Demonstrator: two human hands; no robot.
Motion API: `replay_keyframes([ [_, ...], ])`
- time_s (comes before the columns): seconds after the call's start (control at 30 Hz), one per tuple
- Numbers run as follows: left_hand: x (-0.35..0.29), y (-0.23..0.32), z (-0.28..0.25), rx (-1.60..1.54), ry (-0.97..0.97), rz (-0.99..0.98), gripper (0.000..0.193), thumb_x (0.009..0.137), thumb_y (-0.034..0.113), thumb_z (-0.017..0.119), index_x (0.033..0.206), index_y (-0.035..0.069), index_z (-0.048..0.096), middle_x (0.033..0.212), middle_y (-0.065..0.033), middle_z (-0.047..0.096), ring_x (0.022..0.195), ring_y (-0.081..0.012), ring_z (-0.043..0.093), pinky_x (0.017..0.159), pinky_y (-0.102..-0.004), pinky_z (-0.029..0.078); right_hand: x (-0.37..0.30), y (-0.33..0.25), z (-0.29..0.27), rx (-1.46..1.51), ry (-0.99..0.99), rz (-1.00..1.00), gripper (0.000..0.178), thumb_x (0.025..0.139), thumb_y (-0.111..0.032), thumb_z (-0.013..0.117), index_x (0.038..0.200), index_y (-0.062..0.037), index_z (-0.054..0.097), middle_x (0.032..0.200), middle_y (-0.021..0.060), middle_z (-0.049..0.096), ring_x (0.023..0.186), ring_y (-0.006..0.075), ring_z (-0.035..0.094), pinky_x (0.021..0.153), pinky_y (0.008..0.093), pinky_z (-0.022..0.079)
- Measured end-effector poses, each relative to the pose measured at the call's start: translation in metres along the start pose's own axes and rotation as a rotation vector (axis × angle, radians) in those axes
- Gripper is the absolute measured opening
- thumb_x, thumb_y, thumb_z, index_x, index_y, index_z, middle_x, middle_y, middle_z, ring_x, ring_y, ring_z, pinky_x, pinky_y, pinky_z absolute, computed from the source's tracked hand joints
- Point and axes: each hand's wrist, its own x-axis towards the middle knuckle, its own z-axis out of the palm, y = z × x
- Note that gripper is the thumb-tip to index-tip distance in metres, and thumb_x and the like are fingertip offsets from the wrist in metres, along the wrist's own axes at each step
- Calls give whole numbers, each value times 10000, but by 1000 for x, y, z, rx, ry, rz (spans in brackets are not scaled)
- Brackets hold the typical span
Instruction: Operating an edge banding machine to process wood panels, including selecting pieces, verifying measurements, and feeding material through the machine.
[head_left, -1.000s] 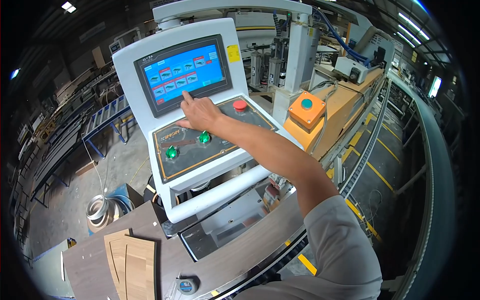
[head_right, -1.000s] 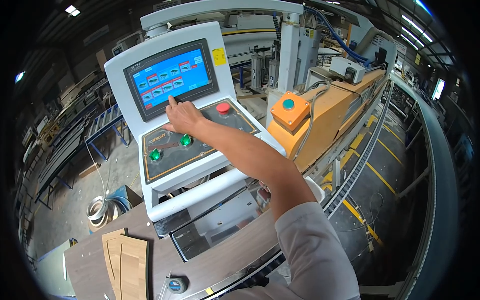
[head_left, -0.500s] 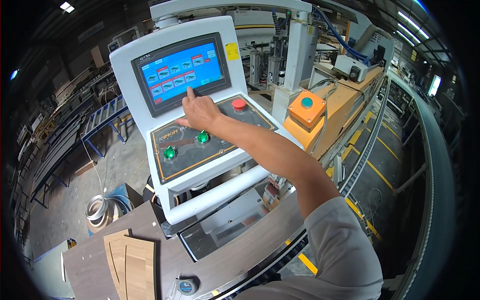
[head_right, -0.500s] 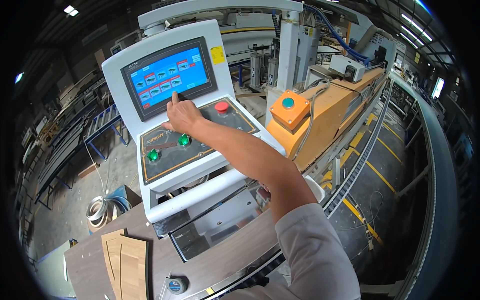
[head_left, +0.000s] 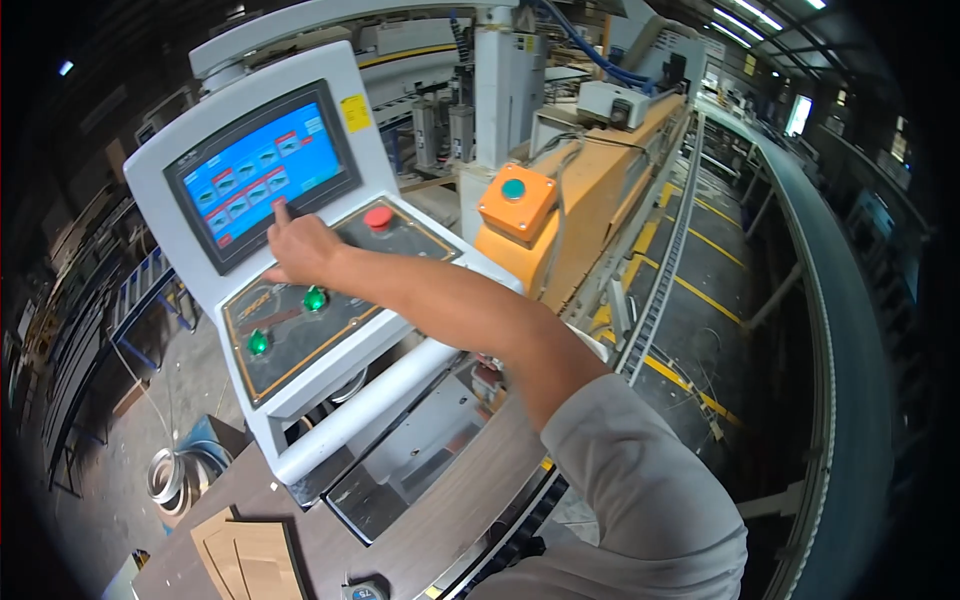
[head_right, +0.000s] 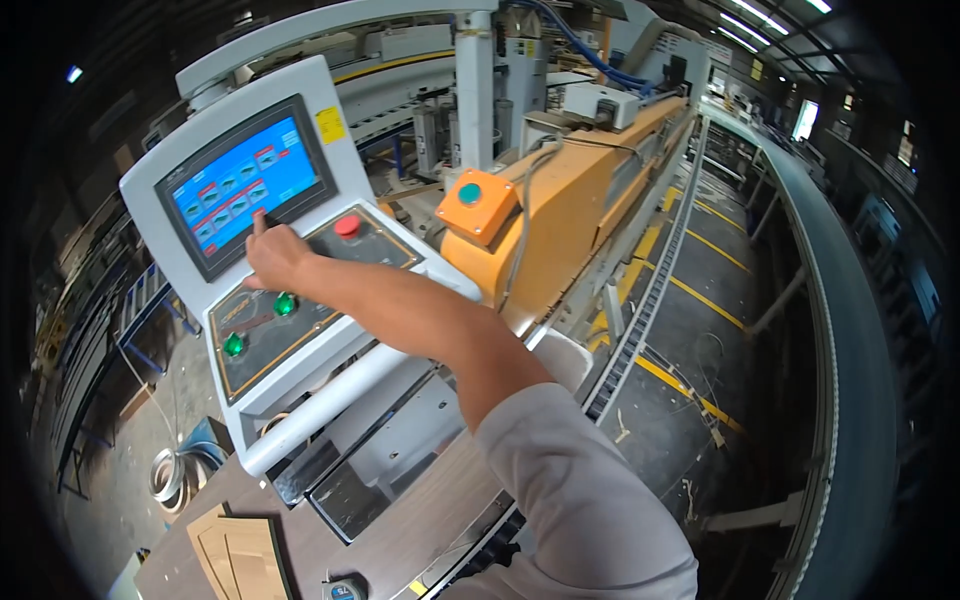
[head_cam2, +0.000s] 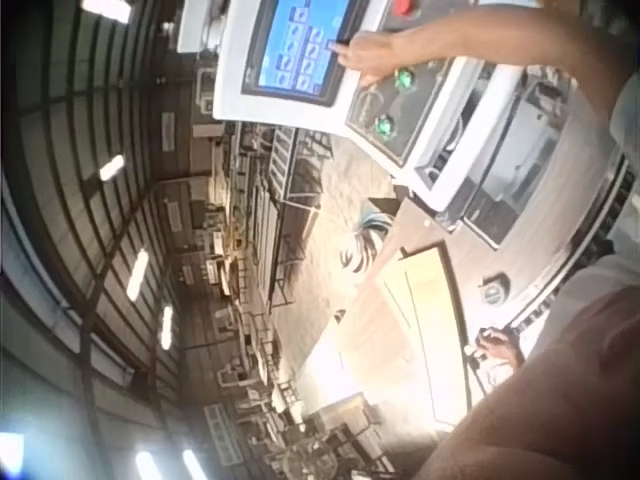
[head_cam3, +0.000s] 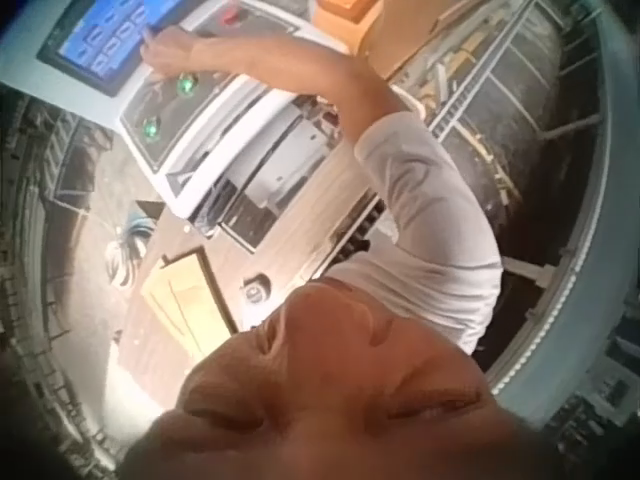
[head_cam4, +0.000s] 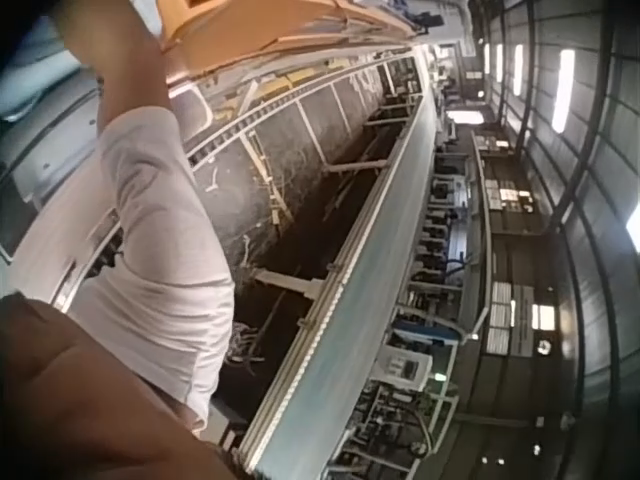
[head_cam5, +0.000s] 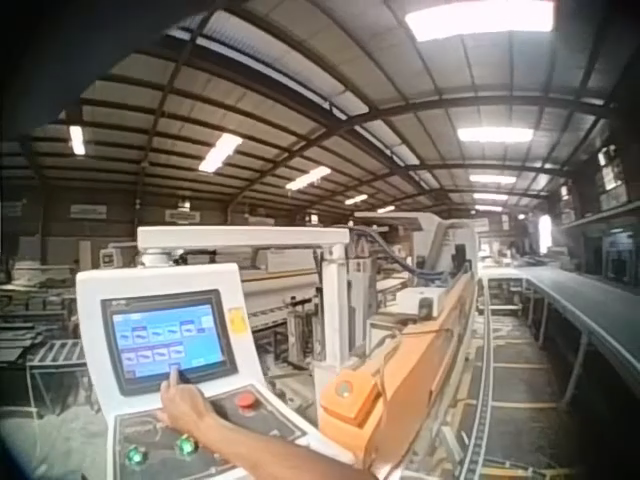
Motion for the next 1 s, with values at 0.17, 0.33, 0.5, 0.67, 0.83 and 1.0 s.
replay_keyframes([
  [0.17,1,-22,18,-16,65,78,563,991,491,374,1176,-25,501,1115,-220,504,827,-273,543,636,-433,498,-2,5,-4,-17,-5,23,742,783,-626,658,988,86,629,1292,444,465,708,304,710,597,344,549],
  [0.33,4,5,0,-66,14,62,576,995,491,358,1181,-38,488,1105,-228,505,829,-269,536,648,-413,500,-3,7,1,-30,-33,26,754,787,-633,650,1009,87,633,1290,446,466,724,293,713,606,333,548],
  [0.5,45,-29,35,-246,388,594,593,990,507,355,1184,-37,491,1103,-225,511,842,-272,534,673,-413,501,0,3,-1,-28,-26,13,757,792,-637,642,1023,84,639,1288,446,468,736,286,715,609,327,547],
  [0.67,-2,-36,29,-6,72,98,622,977,544,357,1188,-24,498,1085,-208,524,865,-270,531,707,-419,504,-2,6,1,-33,-29,19,764,789,-641,638,1013,89,631,1281,445,473,743,299,714,606,337,551],
  [0.83,3,8,-5,-21,-10,2,607,979,538,360,1192,-17,484,1093,-205,511,867,-265,520,719,-429,508,-1,5,2,-17,-20,14,772,787,-639,642,1006,102,630,1279,457,463,727,302,713,605,341,553],
  [1.0,2,12,-6,-103,-17,-5,591,981,534,365,1174,-14,472,1091,-197,490,857,-258,512,724,-430,511,-1,5,0,-20,-17,6,782,784,-637,647,1004,113,626,1280,464,455,706,306,711,599,341,553],
])
